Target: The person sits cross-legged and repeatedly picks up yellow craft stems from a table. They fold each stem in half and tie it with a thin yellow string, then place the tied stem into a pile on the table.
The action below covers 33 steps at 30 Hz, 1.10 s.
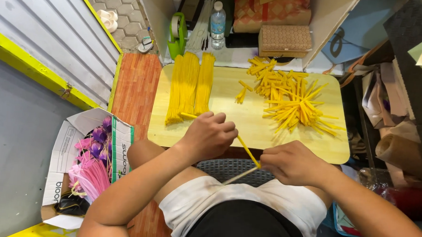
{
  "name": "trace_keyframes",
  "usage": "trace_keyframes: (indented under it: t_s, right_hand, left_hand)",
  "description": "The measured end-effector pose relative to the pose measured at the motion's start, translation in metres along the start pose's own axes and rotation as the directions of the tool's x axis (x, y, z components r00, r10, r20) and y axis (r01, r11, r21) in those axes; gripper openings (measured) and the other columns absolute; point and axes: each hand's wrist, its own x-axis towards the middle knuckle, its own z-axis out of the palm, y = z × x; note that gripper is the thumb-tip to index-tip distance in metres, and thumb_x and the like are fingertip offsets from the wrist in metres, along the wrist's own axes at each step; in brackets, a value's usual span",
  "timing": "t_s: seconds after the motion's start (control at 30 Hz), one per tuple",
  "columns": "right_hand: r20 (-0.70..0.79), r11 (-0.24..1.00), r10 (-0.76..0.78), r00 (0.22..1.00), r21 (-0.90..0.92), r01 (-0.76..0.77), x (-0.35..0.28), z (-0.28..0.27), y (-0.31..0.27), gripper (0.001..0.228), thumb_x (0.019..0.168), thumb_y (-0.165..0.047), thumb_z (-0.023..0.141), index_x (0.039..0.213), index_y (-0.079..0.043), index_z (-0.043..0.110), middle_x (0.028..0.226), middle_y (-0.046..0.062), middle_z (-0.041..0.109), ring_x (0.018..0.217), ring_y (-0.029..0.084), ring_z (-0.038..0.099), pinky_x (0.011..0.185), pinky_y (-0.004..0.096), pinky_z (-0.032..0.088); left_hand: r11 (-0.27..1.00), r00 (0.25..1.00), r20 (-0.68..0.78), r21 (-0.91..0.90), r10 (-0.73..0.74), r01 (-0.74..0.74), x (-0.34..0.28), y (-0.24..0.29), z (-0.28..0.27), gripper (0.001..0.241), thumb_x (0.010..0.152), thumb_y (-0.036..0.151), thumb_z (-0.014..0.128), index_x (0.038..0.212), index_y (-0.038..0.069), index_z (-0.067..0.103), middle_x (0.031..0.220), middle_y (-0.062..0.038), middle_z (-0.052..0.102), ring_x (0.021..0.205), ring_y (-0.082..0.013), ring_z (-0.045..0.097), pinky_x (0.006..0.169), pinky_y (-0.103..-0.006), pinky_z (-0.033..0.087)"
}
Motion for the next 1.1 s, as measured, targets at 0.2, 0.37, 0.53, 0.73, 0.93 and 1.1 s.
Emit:
trace_keyframes:
  t_s: [0.2, 0.37, 0.53, 0.73, 0.93, 1.1]
  right_hand:
    - [-0.308, 0.594, 0.724, 0.617, 0.733, -0.332, -0.006, 0.052, 0.058, 0.008, 0.092, -0.007, 0.075, 0.100, -0.005, 0.073, 0.066, 0.001, 0.059, 0.059, 0.007, 0.054, 0.050, 0.022, 0.043]
    - [-0.149, 0.834, 0.467, 0.871, -0.253, -0.491, -0.009, 0.042, 0.026, 0.007, 0.085, -0.029, 0.059, 0.082, -0.030, 0.065, 0.069, 0.000, 0.064, 0.071, 0.029, 0.071, 0.058, 0.044, 0.054]
    - [0.132, 0.941, 0.136, 0.982, 0.293, -0.169, 0.008, -0.004, 0.009, 0.003, 0.086, -0.022, 0.069, 0.087, -0.024, 0.070, 0.070, 0.001, 0.073, 0.074, 0.032, 0.076, 0.056, 0.046, 0.058]
    - [-0.243, 0.566, 0.754, 0.610, 0.712, -0.416, 0.013, 0.040, 0.042, 0.006, 0.091, -0.016, 0.077, 0.095, -0.011, 0.076, 0.067, -0.003, 0.063, 0.059, 0.008, 0.065, 0.051, 0.023, 0.052]
    - [-0.032, 0.864, 0.192, 0.981, -0.469, -0.185, 0.012, 0.004, 0.003, 0.012, 0.079, -0.016, 0.053, 0.081, -0.026, 0.058, 0.068, -0.005, 0.057, 0.057, 0.026, 0.066, 0.045, 0.041, 0.049]
    - [-0.049, 0.716, 0.438, 0.897, 0.623, -0.316, 0.027, -0.028, 0.020, 0.005, 0.086, -0.011, 0.074, 0.083, -0.014, 0.077, 0.065, -0.004, 0.067, 0.070, 0.008, 0.061, 0.061, 0.030, 0.054]
  left_hand:
    - [0.991, 0.999, 0.000, -0.127, 0.032, -0.032, -0.002, 0.042, 0.016, 0.017, 0.093, 0.030, 0.058, 0.080, 0.021, 0.065, 0.077, 0.001, 0.059, 0.076, -0.0237, 0.056, 0.063, -0.0376, 0.047]
    - [0.998, 0.998, -0.008, -0.032, 0.061, -0.061, -0.010, 0.024, 0.029, 0.013, 0.086, 0.029, 0.061, 0.077, 0.020, 0.065, 0.076, 0.000, 0.057, 0.075, -0.0241, 0.055, 0.063, -0.0383, 0.046]
    - [0.999, 1.000, -0.011, -0.046, 0.016, -0.017, 0.002, 0.016, 0.017, 0.017, 0.086, 0.027, 0.062, 0.071, 0.020, 0.065, 0.070, 0.002, 0.058, 0.070, -0.0216, 0.055, 0.060, -0.0355, 0.046]
    - [0.996, 0.995, -0.091, -0.085, -0.044, 0.036, 0.008, 0.028, 0.007, 0.018, 0.089, 0.030, 0.060, 0.073, 0.021, 0.060, 0.071, 0.001, 0.053, 0.071, -0.0227, 0.053, 0.060, -0.0358, 0.043]
    - [0.999, 0.999, 0.003, -0.008, -0.047, 0.047, 0.007, 0.007, 0.002, 0.015, 0.083, 0.026, 0.063, 0.070, 0.020, 0.066, 0.069, 0.001, 0.060, 0.068, -0.0232, 0.056, 0.062, -0.0378, 0.045]
    - [0.994, 0.997, -0.063, -0.100, -0.050, 0.043, 0.022, 0.013, -0.023, 0.015, 0.084, 0.030, 0.067, 0.071, 0.022, 0.065, 0.071, 0.004, 0.060, 0.070, -0.0208, 0.059, 0.063, -0.0352, 0.044]
